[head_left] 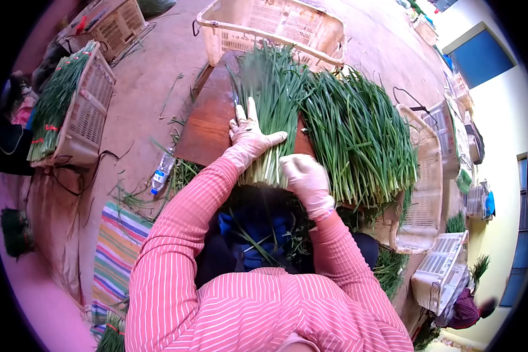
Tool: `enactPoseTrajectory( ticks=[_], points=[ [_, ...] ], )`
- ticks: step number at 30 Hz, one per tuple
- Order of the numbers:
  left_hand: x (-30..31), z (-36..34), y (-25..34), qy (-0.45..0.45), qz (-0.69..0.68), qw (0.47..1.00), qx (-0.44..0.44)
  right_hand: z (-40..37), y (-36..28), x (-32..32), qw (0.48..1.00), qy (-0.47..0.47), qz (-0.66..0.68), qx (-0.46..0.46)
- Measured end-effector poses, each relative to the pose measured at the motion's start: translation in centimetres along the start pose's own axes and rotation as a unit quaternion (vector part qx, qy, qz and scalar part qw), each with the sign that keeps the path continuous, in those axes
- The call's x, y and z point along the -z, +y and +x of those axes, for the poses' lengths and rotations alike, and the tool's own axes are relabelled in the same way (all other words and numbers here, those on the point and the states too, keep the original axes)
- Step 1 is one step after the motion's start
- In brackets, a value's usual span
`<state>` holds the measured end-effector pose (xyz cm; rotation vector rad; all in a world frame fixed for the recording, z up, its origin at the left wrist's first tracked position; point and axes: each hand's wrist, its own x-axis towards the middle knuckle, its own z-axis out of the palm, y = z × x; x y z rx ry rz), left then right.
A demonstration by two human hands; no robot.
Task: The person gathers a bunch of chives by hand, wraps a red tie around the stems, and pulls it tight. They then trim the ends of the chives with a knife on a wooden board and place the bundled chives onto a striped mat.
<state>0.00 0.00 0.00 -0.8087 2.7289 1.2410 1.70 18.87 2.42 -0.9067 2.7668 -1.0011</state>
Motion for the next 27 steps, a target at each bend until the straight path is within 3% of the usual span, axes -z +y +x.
enactPoseTrajectory(
  ticks=[1,3,4,5,7,8,9,10,11,13,15,17,20,21,23,27],
  points=[
    [-0.2,0.0,-0.3,0.006,-0.006,1.0,-0.01,-0.1,1.6,0.0,0.995,0.085,-0.015,0.045],
    [-0.4,0.3,0.2,0.01,-0.004,1.0,-0.011,0.5,4.7,-0.4,0.985,0.091,-0.136,-0.052],
    [-0.6,0.2,0.0,0.01,-0.009,1.0,-0.013,0.4,5.3,-1.0,0.966,0.109,-0.231,0.026],
    [-0.6,0.3,-0.3,0.014,-0.012,1.0,-0.014,0.0,5.6,-1.9,0.961,0.114,-0.228,0.107],
    [-0.6,0.8,-0.9,0.039,0.014,0.998,-0.054,-1.4,4.3,-2.0,0.957,0.03,-0.269,0.105],
    [-2.4,1.4,-2.2,0.111,0.036,0.987,-0.107,-2.8,3.9,-1.9,0.959,-0.002,-0.256,0.125],
    [-2.0,0.6,-1.6,0.094,0.024,0.991,-0.094,-4.5,3.8,-1.6,0.959,-0.04,-0.238,0.149],
    [0.3,-0.6,-0.1,0.036,0.025,0.998,-0.048,-6.0,2.9,-0.9,0.941,-0.148,-0.272,0.136],
    [0.3,-0.6,0.1,0.042,0.053,0.997,-0.045,-7.3,4.0,0.3,0.915,-0.324,-0.221,0.095],
    [0.4,-0.5,0.0,0.043,0.005,0.998,-0.039,-6.0,0.7,3.9,0.862,-0.464,-0.122,-0.162],
    [1.2,-0.9,0.2,0.022,-0.029,0.999,-0.024,-4.8,4.4,3.4,0.977,-0.204,0.008,-0.059],
    [1.5,-1.0,0.1,0.016,-0.05,0.999,-0.014,-2.0,5.2,3.1,0.996,-0.075,-0.036,0.033],
    [2.5,-1.1,0.5,-0.013,-0.053,0.998,-0.005,1.0,8.4,2.0,0.976,-0.132,-0.14,0.105],
    [2.9,-1.3,0.5,-0.017,-0.054,0.998,-0.005,1.9,9.6,1.7,0.956,-0.099,-0.235,0.147],
    [3.2,-1.6,0.6,-0.009,-0.075,0.997,0.005,3.1,11.1,1.8,0.923,-0.1,-0.361,0.09],
    [4.4,-1.9,0.0,-0.081,-0.1,0.992,-0.007,3.3,12.1,2.4,0.89,-0.033,-0.446,0.092]
  ],
)
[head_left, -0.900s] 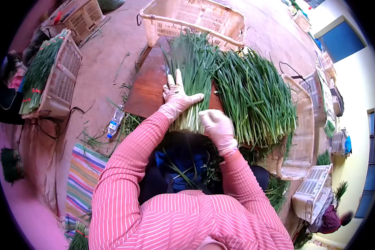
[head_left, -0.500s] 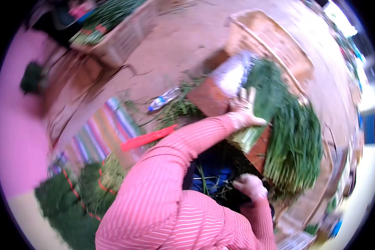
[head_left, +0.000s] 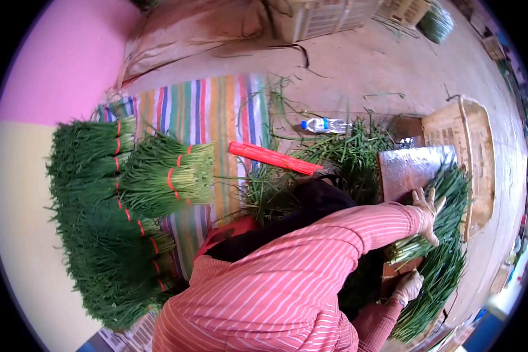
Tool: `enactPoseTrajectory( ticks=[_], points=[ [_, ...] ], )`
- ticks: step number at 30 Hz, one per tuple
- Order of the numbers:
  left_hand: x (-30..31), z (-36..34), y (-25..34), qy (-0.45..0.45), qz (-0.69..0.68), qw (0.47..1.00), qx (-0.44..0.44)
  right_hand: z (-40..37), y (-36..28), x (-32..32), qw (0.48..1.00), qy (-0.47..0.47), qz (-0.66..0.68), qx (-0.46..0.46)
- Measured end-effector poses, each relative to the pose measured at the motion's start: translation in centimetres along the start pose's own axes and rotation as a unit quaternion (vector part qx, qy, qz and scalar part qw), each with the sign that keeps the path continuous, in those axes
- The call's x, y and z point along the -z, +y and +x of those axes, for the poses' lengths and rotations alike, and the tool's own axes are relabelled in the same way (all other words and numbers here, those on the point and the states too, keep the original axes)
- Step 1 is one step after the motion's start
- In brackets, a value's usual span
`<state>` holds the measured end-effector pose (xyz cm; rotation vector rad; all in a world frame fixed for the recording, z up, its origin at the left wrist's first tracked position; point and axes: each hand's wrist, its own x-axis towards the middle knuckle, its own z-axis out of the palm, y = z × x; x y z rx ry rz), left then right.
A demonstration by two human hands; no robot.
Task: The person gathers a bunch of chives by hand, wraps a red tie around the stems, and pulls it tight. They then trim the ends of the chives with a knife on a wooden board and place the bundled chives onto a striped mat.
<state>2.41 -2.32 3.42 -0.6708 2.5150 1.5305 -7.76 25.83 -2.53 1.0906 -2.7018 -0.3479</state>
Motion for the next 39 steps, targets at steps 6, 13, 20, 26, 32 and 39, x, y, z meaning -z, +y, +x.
enactPoseTrajectory(
  ticks=[6,13,20,26,32,39],
  points=[
    [2.2,-1.2,-1.0,-0.025,-0.092,0.995,-0.007,0.4,0.3,0.1,0.995,-0.073,0.066,0.017],
    [9.8,-7.7,-14.9,0.588,-0.187,0.754,-0.225,-3.5,-2.2,5.8,0.974,0.005,0.226,0.036],
    [1.8,-18.6,-44.0,0.317,0.098,0.876,0.351,-9.6,-2.8,8.0,0.859,-0.113,0.438,-0.239],
    [-4.5,-16.9,-46.9,0.074,0.166,0.888,0.422,-11.7,-2.6,6.9,0.888,-0.114,0.389,-0.217],
    [-6.0,-15.6,-47.3,0.088,0.305,0.862,0.396,-13.3,3.3,3.5,0.877,-0.178,0.346,-0.28],
    [-2.7,-18.8,-41.1,0.139,0.32,0.891,0.291,-12.6,0.9,6.5,0.894,-0.172,0.34,-0.235]
  ],
)
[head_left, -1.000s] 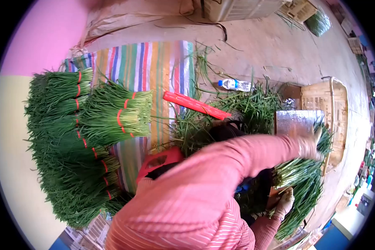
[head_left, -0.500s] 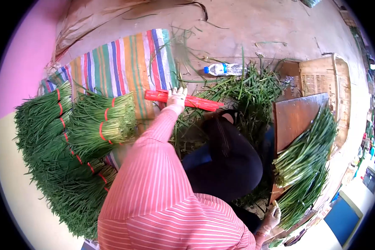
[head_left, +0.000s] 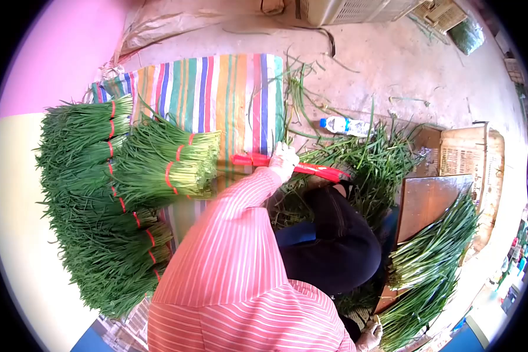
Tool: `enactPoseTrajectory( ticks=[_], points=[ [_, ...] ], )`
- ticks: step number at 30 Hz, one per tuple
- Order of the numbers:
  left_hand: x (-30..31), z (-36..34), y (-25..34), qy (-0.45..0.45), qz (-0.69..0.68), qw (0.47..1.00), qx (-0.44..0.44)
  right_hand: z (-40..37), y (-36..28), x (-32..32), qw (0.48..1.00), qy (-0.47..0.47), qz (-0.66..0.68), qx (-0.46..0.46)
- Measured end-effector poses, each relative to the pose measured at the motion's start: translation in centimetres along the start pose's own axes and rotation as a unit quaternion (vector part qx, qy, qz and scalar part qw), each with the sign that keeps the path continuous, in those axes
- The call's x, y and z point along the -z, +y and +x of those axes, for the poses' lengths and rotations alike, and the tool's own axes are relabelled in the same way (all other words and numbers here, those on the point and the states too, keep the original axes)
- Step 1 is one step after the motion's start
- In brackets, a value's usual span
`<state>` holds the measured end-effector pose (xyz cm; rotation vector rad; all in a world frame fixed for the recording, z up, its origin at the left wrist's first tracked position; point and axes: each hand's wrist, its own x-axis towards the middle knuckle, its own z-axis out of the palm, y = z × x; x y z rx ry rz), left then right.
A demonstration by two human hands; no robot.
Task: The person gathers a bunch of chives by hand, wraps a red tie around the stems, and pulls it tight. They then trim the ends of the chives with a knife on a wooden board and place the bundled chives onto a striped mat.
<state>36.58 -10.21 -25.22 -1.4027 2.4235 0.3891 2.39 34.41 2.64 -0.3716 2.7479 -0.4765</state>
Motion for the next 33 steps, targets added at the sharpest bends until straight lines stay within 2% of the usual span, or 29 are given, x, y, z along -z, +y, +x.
enactPoseTrajectory(
  ticks=[1,3,4,5,6,7,9,11,12,13,14,15,16,17,19,21,22,23,25,26,27,29,31,33],
  points=[
    [4.0,-1.3,-0.3,-0.036,-0.056,0.998,-0.016,-0.9,-1.6,-0.1,0.999,0.026,0.01,0.03],
    [5.1,-2.3,-0.7,-0.024,-0.22,0.975,-0.014,-3.2,-5.6,-0.2,0.992,0.082,0.024,0.095],
    [6.1,-2.7,-1.1,-0.064,-0.259,0.964,0.0,-4.4,-7.7,0.1,0.985,0.111,0.027,0.127],
    [7.3,-2.9,-1.1,-0.053,-0.254,0.966,-0.006,-5.9,-9.9,0.4,0.978,0.138,0.029,0.155],
    [8.5,-3.6,-1.0,-0.048,-0.317,0.947,-0.023,-7.4,-12.8,0.9,0.979,0.151,0.031,0.136],
    [10.0,-4.3,-1.0,-0.042,-0.377,0.924,-0.04,-7.6,-12.6,0.9,0.97,0.093,0.193,0.113],
    [14.3,-6.8,-0.6,-0.042,-0.481,0.874,-0.054,-8.1,-14.8,1.1,0.95,0.099,0.273,0.113],
    [17.3,-9.5,0.9,0.053,-0.478,0.874,-0.066,-8.2,-17.2,1.1,0.925,0.178,0.098,0.323],
    [18.0,-10.3,1.8,0.137,-0.444,0.879,-0.109,-7.0,-18.3,1.1,0.903,0.092,0.142,0.396],
    [18.4,-10.9,2.7,0.224,-0.411,0.871,-0.151,-10.8,-23.9,0.9,0.935,0.032,0.247,0.254],
    [18.5,-11.4,3.3,0.345,-0.194,0.898,-0.192,-9.8,-24.0,0.4,0.934,-0.094,0.257,0.229],
    [20.0,-12.3,4.3,0.372,-0.239,0.878,-0.184,-11.5,-28.0,0.8,0.918,-0.215,0.298,0.148],
    [20.3,-12.5,5.2,0.396,-0.266,0.857,-0.196,-11.5,-29.6,-0.3,0.902,-0.269,0.302,0.151],
    [20.7,-12.7,5.9,0.417,-0.293,0.835,-0.205,-11.3,-30.7,-2.0,0.868,-0.31,0.36,0.145],
    [23.2,-15.0,7.3,0.372,-0.301,0.857,-0.193,-10.0,-32.4,-5.3,0.851,-0.34,0.367,0.158],
    [22.7,-15.6,7.4,0.376,-0.246,0.864,-0.228,-9.2,-33.7,-5.9,0.862,-0.372,0.313,0.144],
    [23.3,-16.4,7.6,0.391,-0.201,0.868,-0.232,-9.6,-33.6,-5.8,0.835,-0.375,0.381,0.131],
    [23.5,-17.1,7.8,0.405,-0.159,0.869,-0.236,-9.9,-32.9,-5.7,0.837,-0.366,0.388,0.125],
    [23.2,-17.2,7.3,0.405,-0.172,0.866,-0.237,-9.8,-31.8,-5.8,0.764,-0.264,0.563,0.172],
    [23.1,-17.2,7.0,0.41,-0.168,0.864,-0.24,-8.1,-30.6,-5.6,0.724,-0.301,0.6,0.158],
    [23.0,-17.3,6.8,0.413,-0.166,0.863,-0.24,-8.4,-30.6,-4.5,0.711,-0.254,0.625,0.2],
    [23.3,-17.3,6.4,0.397,-0.183,0.863,-0.253,-7.8,-30.1,-3.1,0.693,-0.284,0.609,0.262],
    [23.3,-17.3,6.1,0.346,-0.244,0.856,-0.296,-7.7,-29.8,-2.5,0.693,-0.264,0.608,0.284],
    [23.1,-16.8,5.6,0.306,-0.278,0.852,-0.32,-6.7,-29.2,-1.9,0.735,-0.295,0.529,0.306]
  ],
)
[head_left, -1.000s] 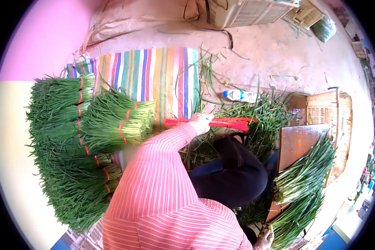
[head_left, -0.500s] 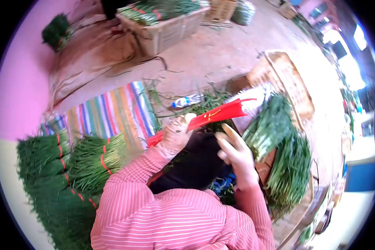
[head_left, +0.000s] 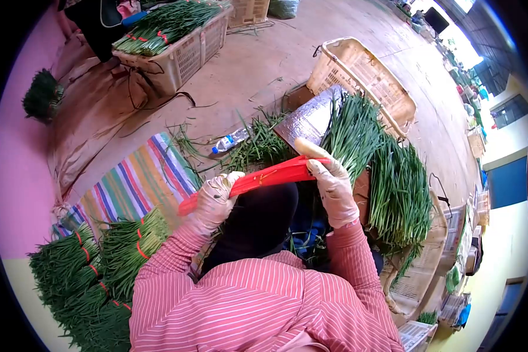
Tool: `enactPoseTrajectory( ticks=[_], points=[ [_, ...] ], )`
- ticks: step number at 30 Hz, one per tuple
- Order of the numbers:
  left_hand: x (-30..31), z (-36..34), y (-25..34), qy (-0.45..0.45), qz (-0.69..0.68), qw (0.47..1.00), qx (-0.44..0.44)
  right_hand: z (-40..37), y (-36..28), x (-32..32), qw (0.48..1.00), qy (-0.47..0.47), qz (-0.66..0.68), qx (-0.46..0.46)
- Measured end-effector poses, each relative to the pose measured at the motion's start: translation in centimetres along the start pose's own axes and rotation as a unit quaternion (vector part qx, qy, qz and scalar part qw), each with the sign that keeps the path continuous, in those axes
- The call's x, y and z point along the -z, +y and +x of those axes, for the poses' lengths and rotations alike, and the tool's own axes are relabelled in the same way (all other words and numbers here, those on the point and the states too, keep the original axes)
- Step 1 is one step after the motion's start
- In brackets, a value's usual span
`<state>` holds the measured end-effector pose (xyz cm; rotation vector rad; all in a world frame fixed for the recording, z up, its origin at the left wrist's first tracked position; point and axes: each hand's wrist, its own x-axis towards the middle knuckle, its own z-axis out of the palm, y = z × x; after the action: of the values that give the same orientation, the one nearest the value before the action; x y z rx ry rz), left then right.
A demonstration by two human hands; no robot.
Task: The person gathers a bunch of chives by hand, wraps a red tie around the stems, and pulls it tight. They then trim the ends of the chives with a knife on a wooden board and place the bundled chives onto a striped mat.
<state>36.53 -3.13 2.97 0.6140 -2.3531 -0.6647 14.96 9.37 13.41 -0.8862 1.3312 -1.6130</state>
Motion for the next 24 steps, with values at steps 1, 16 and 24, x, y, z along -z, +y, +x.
enactPoseTrajectory(
  ticks=[1,16,24],
  points=[
    [0.0,-0.2,-0.4,-0.053,-0.069,0.996,0.027,0.0,-0.3,0.0,1.0,0.003,-0.022,0.003],
    [-4.9,-0.1,-18.6,-0.377,0.032,0.901,0.212,-6.1,-9.0,26.8,0.904,0.297,-0.146,0.27],
    [-6.2,2.6,-18.9,-0.49,0.218,0.808,0.243,-4.0,-8.7,15.3,0.911,0.276,-0.282,0.121]
  ],
)
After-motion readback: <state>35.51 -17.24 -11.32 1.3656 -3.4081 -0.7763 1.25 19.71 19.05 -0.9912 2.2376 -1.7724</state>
